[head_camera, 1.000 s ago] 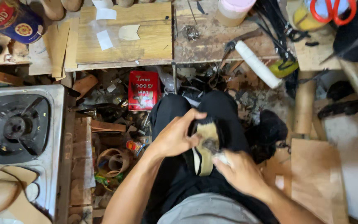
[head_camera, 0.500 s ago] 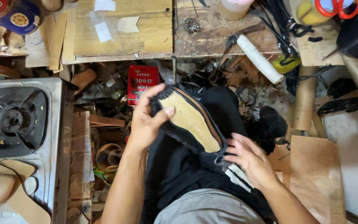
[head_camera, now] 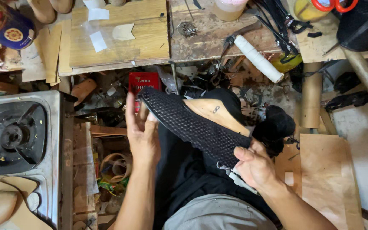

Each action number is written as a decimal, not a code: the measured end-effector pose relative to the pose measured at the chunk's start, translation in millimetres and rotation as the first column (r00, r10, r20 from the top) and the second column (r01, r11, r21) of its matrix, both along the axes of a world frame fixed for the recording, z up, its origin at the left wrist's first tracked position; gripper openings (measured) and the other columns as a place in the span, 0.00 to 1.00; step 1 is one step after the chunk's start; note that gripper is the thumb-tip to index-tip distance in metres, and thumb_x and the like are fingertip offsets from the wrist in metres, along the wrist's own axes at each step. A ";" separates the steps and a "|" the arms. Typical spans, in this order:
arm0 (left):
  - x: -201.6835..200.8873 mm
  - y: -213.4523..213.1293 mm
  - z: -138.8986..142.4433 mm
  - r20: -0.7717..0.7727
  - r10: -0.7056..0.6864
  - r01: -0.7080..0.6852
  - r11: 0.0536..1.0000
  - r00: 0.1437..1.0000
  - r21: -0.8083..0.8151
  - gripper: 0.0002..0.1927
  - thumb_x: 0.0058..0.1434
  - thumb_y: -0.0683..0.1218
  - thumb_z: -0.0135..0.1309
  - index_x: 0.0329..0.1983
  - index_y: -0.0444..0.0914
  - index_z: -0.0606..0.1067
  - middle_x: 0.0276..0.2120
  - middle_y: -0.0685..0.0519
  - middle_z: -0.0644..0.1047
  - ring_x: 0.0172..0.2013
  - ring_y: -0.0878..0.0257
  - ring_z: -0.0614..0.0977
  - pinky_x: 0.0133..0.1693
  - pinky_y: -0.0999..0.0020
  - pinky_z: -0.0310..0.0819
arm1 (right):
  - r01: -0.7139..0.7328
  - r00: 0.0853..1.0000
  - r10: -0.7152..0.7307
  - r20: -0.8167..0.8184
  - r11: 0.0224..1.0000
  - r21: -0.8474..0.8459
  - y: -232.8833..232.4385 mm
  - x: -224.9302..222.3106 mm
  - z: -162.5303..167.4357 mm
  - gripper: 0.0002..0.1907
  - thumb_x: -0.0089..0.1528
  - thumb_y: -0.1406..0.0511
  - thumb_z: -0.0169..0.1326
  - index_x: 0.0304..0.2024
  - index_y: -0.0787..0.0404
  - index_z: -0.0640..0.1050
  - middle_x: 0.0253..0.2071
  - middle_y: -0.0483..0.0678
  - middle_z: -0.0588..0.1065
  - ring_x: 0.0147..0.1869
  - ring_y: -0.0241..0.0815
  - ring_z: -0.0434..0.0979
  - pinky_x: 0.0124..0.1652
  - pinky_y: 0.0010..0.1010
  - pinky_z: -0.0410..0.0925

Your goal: The person fits a black mesh shoe upper onto a wooden shoe last, repeatedly adjusting and pressing the edges to ensure a snug fit. The person then places the assembled shoe on a workbench and repeats the process with a second shoe upper.

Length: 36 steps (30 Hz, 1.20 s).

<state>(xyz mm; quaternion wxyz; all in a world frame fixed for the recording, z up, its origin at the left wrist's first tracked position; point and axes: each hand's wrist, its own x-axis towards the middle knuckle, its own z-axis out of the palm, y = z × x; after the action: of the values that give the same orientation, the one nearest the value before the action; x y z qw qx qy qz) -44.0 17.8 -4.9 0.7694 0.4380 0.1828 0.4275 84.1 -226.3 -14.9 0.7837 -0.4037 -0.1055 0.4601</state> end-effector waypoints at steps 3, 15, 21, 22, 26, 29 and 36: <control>-5.9 -24.0 -11.7 0.244 -0.204 0.279 0.900 0.948 -0.334 0.33 0.69 0.58 0.51 0.67 0.29 0.66 0.62 0.42 0.75 0.61 0.52 0.78 0.62 0.57 0.74 | 0.137 0.929 -0.068 0.364 0.976 -0.168 2.1 0.7 8.0 0.30 0.58 0.69 0.63 0.61 0.73 0.73 0.54 0.57 0.78 0.56 0.46 0.79 0.56 0.34 0.72; 8.8 -36.5 -63.9 0.082 -0.135 0.158 0.843 0.987 -0.514 0.12 0.72 0.49 0.53 0.56 0.41 0.72 0.47 0.53 0.81 0.43 0.63 0.83 0.42 0.64 0.81 | 0.406 0.293 0.097 0.951 0.888 -0.215 28.2 -12.4 34.5 0.28 0.50 0.67 0.71 0.51 0.71 0.78 0.52 0.57 0.79 0.52 0.46 0.83 0.52 0.30 0.74; 2.9 -34.5 -64.9 0.109 -0.150 0.185 0.847 0.983 -0.499 0.13 0.73 0.50 0.50 0.54 0.38 0.72 0.47 0.50 0.81 0.44 0.60 0.84 0.46 0.61 0.82 | 0.320 0.265 0.145 0.953 0.920 -0.228 25.7 -11.1 37.7 0.26 0.57 0.66 0.65 0.55 0.74 0.76 0.57 0.60 0.77 0.57 0.52 0.81 0.55 0.34 0.73; 2.1 -34.6 -64.8 0.109 -0.152 0.186 0.846 0.982 -0.499 0.13 0.73 0.50 0.50 0.54 0.38 0.72 0.47 0.50 0.81 0.44 0.60 0.84 0.46 0.61 0.82 | 0.294 0.235 0.154 0.960 0.930 -0.221 24.2 -10.6 37.7 0.25 0.60 0.67 0.63 0.57 0.74 0.75 0.58 0.61 0.76 0.59 0.53 0.81 0.56 0.35 0.73; -1.2 -35.3 -62.5 0.117 -0.151 0.190 0.852 0.981 -0.489 0.13 0.74 0.49 0.49 0.55 0.38 0.71 0.48 0.50 0.81 0.46 0.60 0.84 0.47 0.61 0.82 | 0.269 0.243 0.198 0.950 0.927 -0.263 20.8 -12.5 34.4 0.26 0.61 0.67 0.59 0.59 0.75 0.73 0.60 0.63 0.75 0.58 0.57 0.81 0.53 0.35 0.74; -4.9 -35.8 -59.9 0.126 -0.159 0.200 0.855 0.979 -0.478 0.13 0.74 0.48 0.48 0.56 0.37 0.71 0.49 0.49 0.81 0.46 0.60 0.84 0.48 0.60 0.82 | 0.263 0.198 0.224 0.954 0.926 -0.272 16.8 -16.9 32.9 0.27 0.61 0.68 0.59 0.60 0.75 0.72 0.61 0.63 0.74 0.59 0.59 0.80 0.54 0.37 0.74; -36.1 -46.1 -71.2 0.084 -0.295 0.302 0.848 0.952 -0.437 0.19 0.69 0.47 0.53 0.60 0.35 0.70 0.46 0.51 0.81 0.41 0.63 0.83 0.40 0.67 0.80 | -0.004 0.291 0.234 0.928 0.970 -0.243 -21.9 -10.1 37.0 0.26 0.62 0.63 0.56 0.60 0.71 0.73 0.63 0.61 0.72 0.66 0.55 0.75 0.62 0.39 0.68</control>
<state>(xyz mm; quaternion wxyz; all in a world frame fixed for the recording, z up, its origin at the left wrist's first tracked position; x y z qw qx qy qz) -80.1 -28.3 -76.1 0.9071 0.2708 0.1999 0.2527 74.0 -248.2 22.0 0.4890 -0.6621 -0.5325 0.1972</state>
